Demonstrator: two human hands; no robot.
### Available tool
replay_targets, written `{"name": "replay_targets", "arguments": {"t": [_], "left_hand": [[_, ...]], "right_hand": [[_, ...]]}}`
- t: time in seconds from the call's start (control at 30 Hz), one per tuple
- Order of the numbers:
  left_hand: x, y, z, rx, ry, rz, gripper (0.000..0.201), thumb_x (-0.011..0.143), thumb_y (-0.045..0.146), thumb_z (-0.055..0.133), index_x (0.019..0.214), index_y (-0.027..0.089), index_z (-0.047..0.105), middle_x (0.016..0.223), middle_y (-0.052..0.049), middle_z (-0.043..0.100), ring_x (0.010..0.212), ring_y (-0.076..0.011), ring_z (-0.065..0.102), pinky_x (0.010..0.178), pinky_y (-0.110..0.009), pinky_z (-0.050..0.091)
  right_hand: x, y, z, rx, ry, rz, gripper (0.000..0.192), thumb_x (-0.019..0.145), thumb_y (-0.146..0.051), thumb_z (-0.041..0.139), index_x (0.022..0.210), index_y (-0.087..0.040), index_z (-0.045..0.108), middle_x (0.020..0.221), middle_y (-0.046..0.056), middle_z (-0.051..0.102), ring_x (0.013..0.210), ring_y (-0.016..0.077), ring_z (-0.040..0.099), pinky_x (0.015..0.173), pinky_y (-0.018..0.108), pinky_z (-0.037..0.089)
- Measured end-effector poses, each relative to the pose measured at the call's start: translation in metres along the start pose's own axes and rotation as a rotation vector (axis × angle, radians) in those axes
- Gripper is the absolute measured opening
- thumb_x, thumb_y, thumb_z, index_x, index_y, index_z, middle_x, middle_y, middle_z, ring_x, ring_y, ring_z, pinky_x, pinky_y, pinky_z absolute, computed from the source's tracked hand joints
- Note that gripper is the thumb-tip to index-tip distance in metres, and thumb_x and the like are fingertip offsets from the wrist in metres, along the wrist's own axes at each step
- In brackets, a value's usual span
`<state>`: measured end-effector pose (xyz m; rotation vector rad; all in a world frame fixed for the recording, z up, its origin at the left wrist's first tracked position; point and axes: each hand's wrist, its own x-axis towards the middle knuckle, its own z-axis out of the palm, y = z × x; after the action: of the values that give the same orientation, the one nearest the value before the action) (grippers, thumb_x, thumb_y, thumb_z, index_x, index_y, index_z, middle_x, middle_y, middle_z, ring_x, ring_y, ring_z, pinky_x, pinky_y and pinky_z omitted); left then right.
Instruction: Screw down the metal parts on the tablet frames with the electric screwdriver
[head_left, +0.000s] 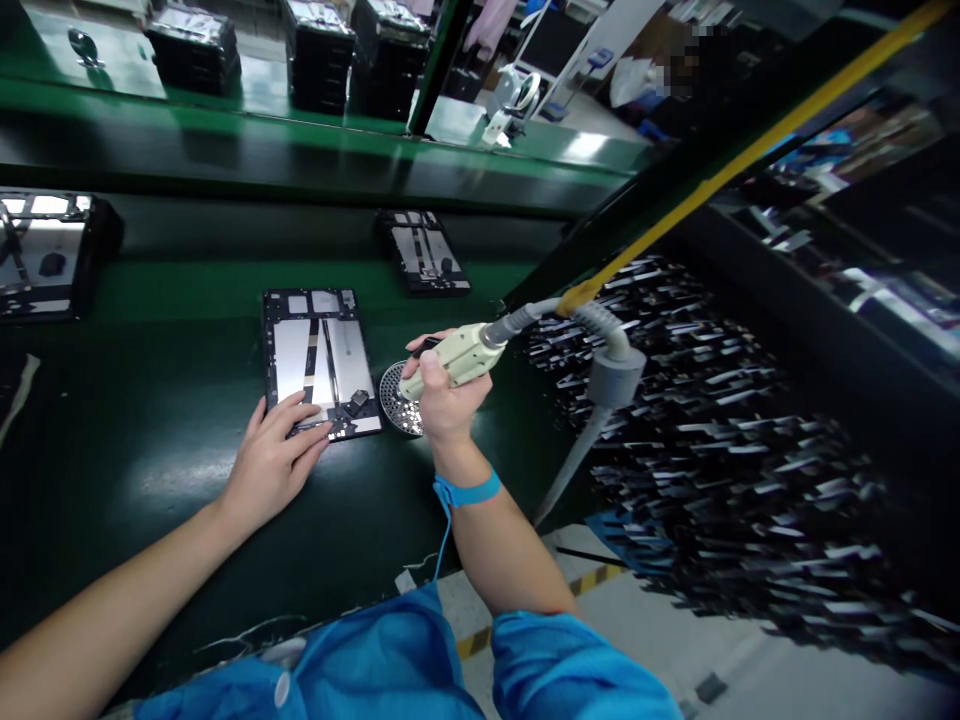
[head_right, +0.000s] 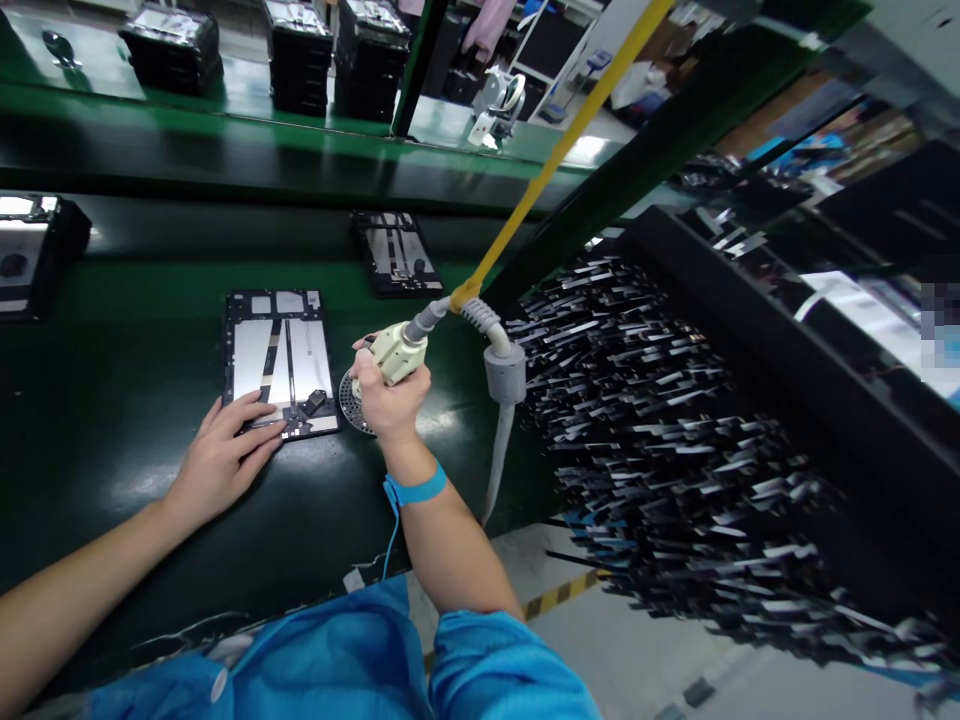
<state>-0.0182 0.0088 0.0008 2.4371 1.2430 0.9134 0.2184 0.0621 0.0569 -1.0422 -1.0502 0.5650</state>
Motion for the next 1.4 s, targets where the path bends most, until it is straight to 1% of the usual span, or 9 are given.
{"name": "replay_targets", "arguments": {"t": [0.3,0.47,0.53,0.6,0.7,0.77,1.07,1.27,1.4], "left_hand": [[0.001,0.002,-0.001,-0.01,-0.008,-0.015,0.02,0.102,0.024,0.059,0.114,0.027,0.074,0.128,-0.009,0.071,0.136,-0.0322,0.058,0.117,-0.063,0.036],[0.002,0.002,0.001,-0.013,-0.008,-0.034,0.025,0.101,0.029,0.06,0.124,0.025,0.069,0.129,-0.011,0.071,0.137,-0.0328,0.057,0.118,-0.063,0.035],[0.002,0.002,0.001,-0.021,-0.012,-0.036,0.029,0.1,0.031,0.061,0.128,0.024,0.066,0.129,-0.011,0.071,0.137,-0.0331,0.057,0.118,-0.062,0.035],[0.003,0.001,0.001,-0.028,-0.014,-0.033,0.031,0.099,0.032,0.062,0.128,0.023,0.066,0.129,-0.012,0.071,0.136,-0.0328,0.057,0.119,-0.062,0.034],[0.002,0.0,0.001,-0.038,-0.018,-0.03,0.032,0.098,0.032,0.064,0.128,0.023,0.066,0.13,-0.011,0.071,0.137,-0.0326,0.057,0.12,-0.062,0.032],[0.002,0.0,0.001,-0.046,-0.027,-0.034,0.034,0.096,0.032,0.066,0.13,0.024,0.066,0.13,-0.011,0.07,0.138,-0.0333,0.055,0.121,-0.063,0.031],[0.002,0.002,0.001,-0.06,-0.045,-0.055,0.036,0.096,0.033,0.066,0.131,0.024,0.065,0.132,-0.012,0.068,0.14,-0.0328,0.052,0.122,-0.065,0.027],[0.001,0.002,0.001,-0.061,-0.067,-0.07,0.035,0.097,0.031,0.064,0.131,0.026,0.065,0.135,-0.01,0.067,0.141,-0.0312,0.051,0.123,-0.062,0.026],[0.002,0.001,0.005,-0.005,-0.018,-0.062,0.038,0.093,0.029,0.068,0.131,0.025,0.066,0.136,-0.012,0.064,0.138,-0.0333,0.052,0.12,-0.061,0.032]], "right_hand": [[-0.001,0.004,-0.001,0.014,0.007,0.004,0.021,0.084,-0.032,0.075,0.096,-0.021,0.061,0.075,-0.003,0.071,0.052,0.0123,0.064,0.054,0.029,0.054],[0.0,-0.018,0.007,0.056,0.041,-0.023,0.02,0.087,-0.035,0.07,0.098,-0.023,0.058,0.082,-0.001,0.071,0.05,0.0118,0.063,0.05,0.028,0.053],[-0.007,-0.031,0.017,0.139,0.004,-0.027,0.02,0.088,-0.037,0.068,0.1,-0.025,0.057,0.085,-0.002,0.07,0.05,0.0118,0.063,0.048,0.028,0.054],[-0.018,-0.04,0.029,0.215,-0.102,-0.004,0.021,0.088,-0.038,0.068,0.101,-0.026,0.057,0.087,-0.001,0.07,0.05,0.0121,0.063,0.048,0.028,0.054],[-0.038,-0.042,0.045,0.293,-0.283,0.046,0.023,0.088,-0.036,0.071,0.104,-0.026,0.058,0.092,0.0,0.072,0.054,0.0122,0.065,0.053,0.03,0.057],[-0.047,-0.038,0.051,0.309,-0.345,0.06,0.024,0.088,-0.036,0.072,0.106,-0.026,0.059,0.095,0.001,0.072,0.057,0.0124,0.066,0.058,0.032,0.059],[-0.053,-0.027,0.053,0.29,-0.363,0.063,0.025,0.087,-0.032,0.073,0.107,-0.026,0.059,0.094,0.0,0.072,0.063,0.0136,0.068,0.071,0.037,0.062],[-0.057,-0.024,0.051,0.197,-0.379,0.083,0.025,0.086,-0.034,0.073,0.107,-0.024,0.062,0.091,0.001,0.07,0.068,0.0158,0.068,0.07,0.036,0.061],[-0.06,-0.021,0.051,0.172,-0.398,0.075,0.024,0.086,-0.035,0.073,0.105,-0.023,0.063,0.09,0.002,0.07,0.068,0.016,0.068,0.067,0.035,0.061]]}}
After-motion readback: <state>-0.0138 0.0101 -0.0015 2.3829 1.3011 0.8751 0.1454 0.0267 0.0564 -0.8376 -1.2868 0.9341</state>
